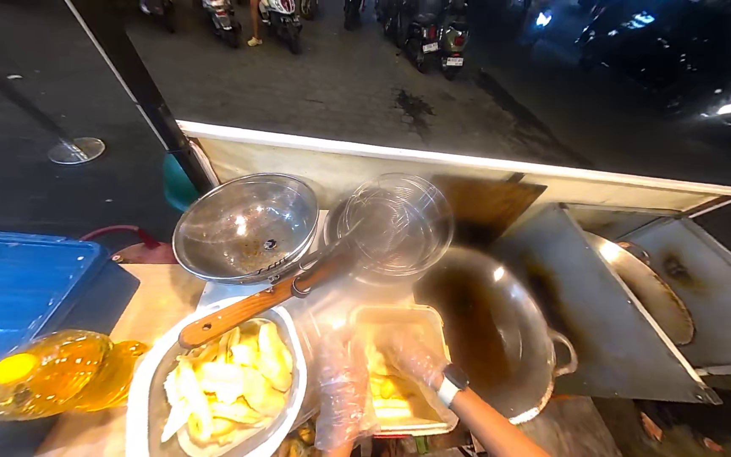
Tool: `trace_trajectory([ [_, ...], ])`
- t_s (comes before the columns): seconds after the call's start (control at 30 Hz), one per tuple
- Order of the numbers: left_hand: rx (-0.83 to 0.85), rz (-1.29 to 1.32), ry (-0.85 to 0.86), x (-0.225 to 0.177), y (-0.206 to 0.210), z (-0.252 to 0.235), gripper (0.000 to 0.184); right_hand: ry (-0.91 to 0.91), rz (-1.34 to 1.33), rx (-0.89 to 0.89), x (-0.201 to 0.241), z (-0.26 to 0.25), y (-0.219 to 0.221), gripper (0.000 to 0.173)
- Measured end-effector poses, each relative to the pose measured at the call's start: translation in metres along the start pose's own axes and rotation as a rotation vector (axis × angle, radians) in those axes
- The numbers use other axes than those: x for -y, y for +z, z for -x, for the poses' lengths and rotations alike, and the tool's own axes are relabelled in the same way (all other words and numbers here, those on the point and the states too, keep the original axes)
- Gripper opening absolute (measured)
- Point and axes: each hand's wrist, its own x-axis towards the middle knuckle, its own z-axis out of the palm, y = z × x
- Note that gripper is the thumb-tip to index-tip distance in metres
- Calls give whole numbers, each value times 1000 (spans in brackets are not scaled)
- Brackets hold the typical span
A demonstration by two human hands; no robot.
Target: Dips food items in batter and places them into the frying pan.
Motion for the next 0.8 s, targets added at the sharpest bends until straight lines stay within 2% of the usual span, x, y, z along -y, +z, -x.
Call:
trace_trajectory([
  [0.07, -2, -12, -17, -1, 1, 1, 26, 106, 25, -54, 1, 11, -12, 32],
  [0.2, 4, -41, -2, -1, 1, 3, 25, 253, 77, 126, -8, 22, -15, 30],
  [0.27, -2, -21, 9, 0, 1, -1, 25, 334, 73, 98, 6, 25, -31, 31],
  [0.33, -9, -30, 0, 1, 0, 2, 25, 344, 72, 82, 13, 31, -37, 31],
  [0.43, -19, -52, 19, 1, 4, 2, 24, 341, 98, 189, 8, 27, -27, 29],
  [0.53, 0, -52, 31, 1, -1, -2, 25, 300, 165, 78, 15, 19, -31, 26],
  [0.63, 22, -79, 22, 0, -2, 3, 25, 320, 258, 152, 13, 17, -19, 29],
  [0.8, -12, -72, 48, 0, -1, 2, 23, 272, 342, 134, 8, 12, -17, 25],
])
